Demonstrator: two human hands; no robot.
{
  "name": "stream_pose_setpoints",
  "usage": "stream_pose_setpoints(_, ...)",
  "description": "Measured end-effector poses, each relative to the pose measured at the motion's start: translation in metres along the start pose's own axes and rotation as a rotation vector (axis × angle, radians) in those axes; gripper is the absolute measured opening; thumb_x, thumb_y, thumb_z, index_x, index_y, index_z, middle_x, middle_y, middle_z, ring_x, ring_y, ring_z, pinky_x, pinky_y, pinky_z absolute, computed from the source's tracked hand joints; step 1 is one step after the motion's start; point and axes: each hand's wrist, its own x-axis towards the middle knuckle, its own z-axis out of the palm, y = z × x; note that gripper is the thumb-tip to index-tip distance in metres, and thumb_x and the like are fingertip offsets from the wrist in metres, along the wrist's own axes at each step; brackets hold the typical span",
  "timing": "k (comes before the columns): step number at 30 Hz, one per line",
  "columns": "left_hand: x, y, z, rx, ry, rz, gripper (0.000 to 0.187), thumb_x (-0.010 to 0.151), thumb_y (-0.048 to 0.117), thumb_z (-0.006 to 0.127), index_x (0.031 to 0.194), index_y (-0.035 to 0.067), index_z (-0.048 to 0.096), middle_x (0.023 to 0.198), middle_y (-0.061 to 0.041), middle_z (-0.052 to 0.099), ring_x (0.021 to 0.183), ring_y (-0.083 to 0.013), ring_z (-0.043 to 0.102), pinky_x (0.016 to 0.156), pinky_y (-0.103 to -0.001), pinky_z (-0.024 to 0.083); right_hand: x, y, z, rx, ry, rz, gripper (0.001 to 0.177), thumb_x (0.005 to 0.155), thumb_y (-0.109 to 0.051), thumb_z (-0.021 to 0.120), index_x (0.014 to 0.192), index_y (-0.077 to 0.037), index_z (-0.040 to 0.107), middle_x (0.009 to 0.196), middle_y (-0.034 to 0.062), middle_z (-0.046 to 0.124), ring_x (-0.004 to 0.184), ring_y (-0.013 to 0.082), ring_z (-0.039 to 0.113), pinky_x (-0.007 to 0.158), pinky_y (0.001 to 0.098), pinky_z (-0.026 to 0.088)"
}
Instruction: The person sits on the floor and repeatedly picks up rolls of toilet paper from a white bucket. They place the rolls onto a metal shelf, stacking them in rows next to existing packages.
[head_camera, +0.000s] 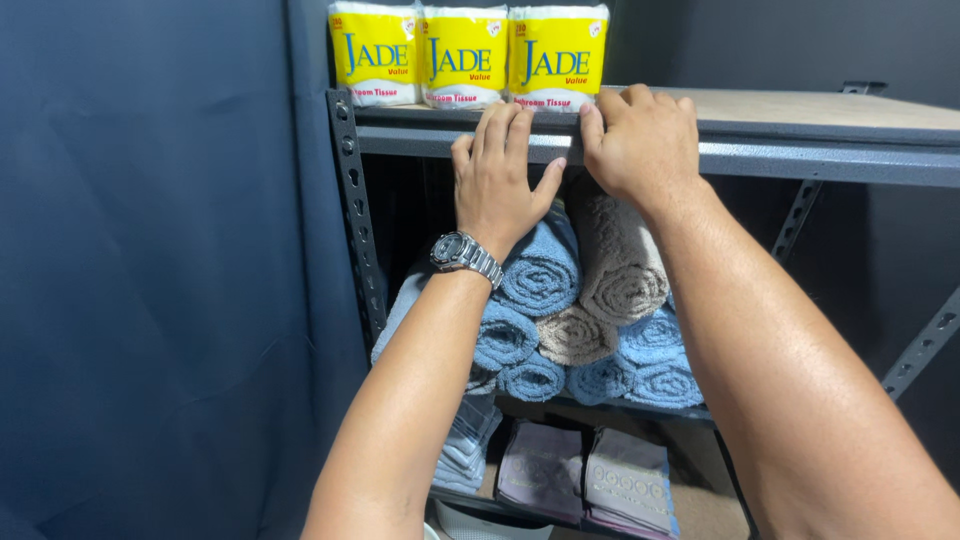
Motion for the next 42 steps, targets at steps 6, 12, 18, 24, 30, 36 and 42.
stream_pose_setpoints(6, -0.003, -0.001, 0.003, 0.038, -0.01, 0.013, 0.067, 0.093, 0.054, 0.069, 0.14, 0.009, 0.056, 0.145, -0.011, 0.059, 0.14, -0.0292, 0.054, 0.104, -0.046, 0.044, 0.002, -0.002, -0.011, 0.033, -0.097, 0.005, 0.056, 0.114, -0.046, 0.032, 0.135, -0.012, 0.071, 0.113, 0.0226, 0.073, 0.1, 0.0459, 0.068, 0.084, 0.0578, 0.046)
stream_pose_setpoints(12, -0.006, -0.001, 0.012, 0.005, 0.018, -0.036, 0.074, 0.09, 0.063, 0.067, 0.143, 0.012, 0.054, 0.148, -0.009, 0.058, 0.143, -0.0267, 0.053, 0.105, -0.046, 0.041, 0.003, 0.001, -0.011, 0.019, -0.15, 0.0, 0.055, 0.114, -0.046, 0.03, 0.141, -0.016, 0.068, 0.116, 0.0233, 0.073, 0.105, 0.0488, 0.068, 0.086, 0.0595, 0.045)
stream_pose_setpoints(18, -0.01, -0.002, 0.017, -0.001, 0.004, -0.044, 0.089, 0.086, 0.074, 0.069, 0.147, 0.012, 0.05, 0.152, -0.009, 0.055, 0.147, -0.0251, 0.051, 0.108, -0.046, 0.039, 0.0, 0.006, -0.005, -0.019, -0.12, -0.054, 0.057, 0.118, -0.046, 0.03, 0.145, -0.012, 0.067, 0.111, 0.0258, 0.072, 0.1, 0.0474, 0.069, 0.082, 0.0587, 0.047)
stream_pose_setpoints(24, -0.009, -0.003, 0.017, -0.007, 0.0, -0.038, 0.085, 0.086, 0.072, 0.071, 0.143, 0.012, 0.052, 0.152, -0.008, 0.053, 0.148, -0.0252, 0.049, 0.11, -0.046, 0.04, 0.001, 0.006, -0.001, -0.038, -0.085, -0.052, 0.066, 0.114, -0.054, 0.039, 0.153, -0.003, 0.054, 0.118, 0.0284, 0.07, 0.102, 0.0497, 0.067, 0.084, 0.0582, 0.043)
stream_pose_setpoints(30, -0.008, -0.002, 0.015, -0.033, 0.043, -0.008, 0.067, 0.086, 0.067, 0.076, 0.12, 0.011, 0.057, 0.151, -0.009, 0.051, 0.147, -0.0283, 0.048, 0.105, -0.048, 0.04, -0.002, 0.008, 0.005, -0.148, 0.011, -0.075, 0.087, 0.108, -0.066, 0.055, 0.153, 0.008, 0.049, 0.121, 0.0252, 0.072, 0.103, 0.0452, 0.069, 0.084, 0.0536, 0.045)
stream_pose_setpoints(36, -0.012, -0.005, 0.015, -0.013, 0.058, -0.002, 0.064, 0.086, 0.064, 0.078, 0.116, 0.011, 0.058, 0.151, -0.007, 0.051, 0.147, -0.0277, 0.049, 0.104, -0.047, 0.038, -0.006, 0.01, 0.009, -0.142, 0.068, -0.104, 0.073, 0.107, -0.066, 0.059, 0.136, 0.001, 0.061, 0.111, 0.0204, 0.071, 0.095, 0.043, 0.069, 0.08, 0.0522, 0.045)
stream_pose_setpoints(42, -0.016, -0.019, 0.005, -0.013, -0.006, 0.141, 0.067, 0.093, 0.072, 0.071, 0.108, 0.008, 0.061, 0.159, -0.012, 0.047, 0.153, -0.0304, 0.041, 0.105, -0.047, 0.039, -0.013, 0.008, 0.004, -0.17, 0.077, -0.105, 0.067, 0.107, -0.066, 0.057, 0.132, -0.003, 0.063, 0.112, 0.0176, 0.07, 0.097, 0.0395, 0.067, 0.08, 0.0494, 0.044)
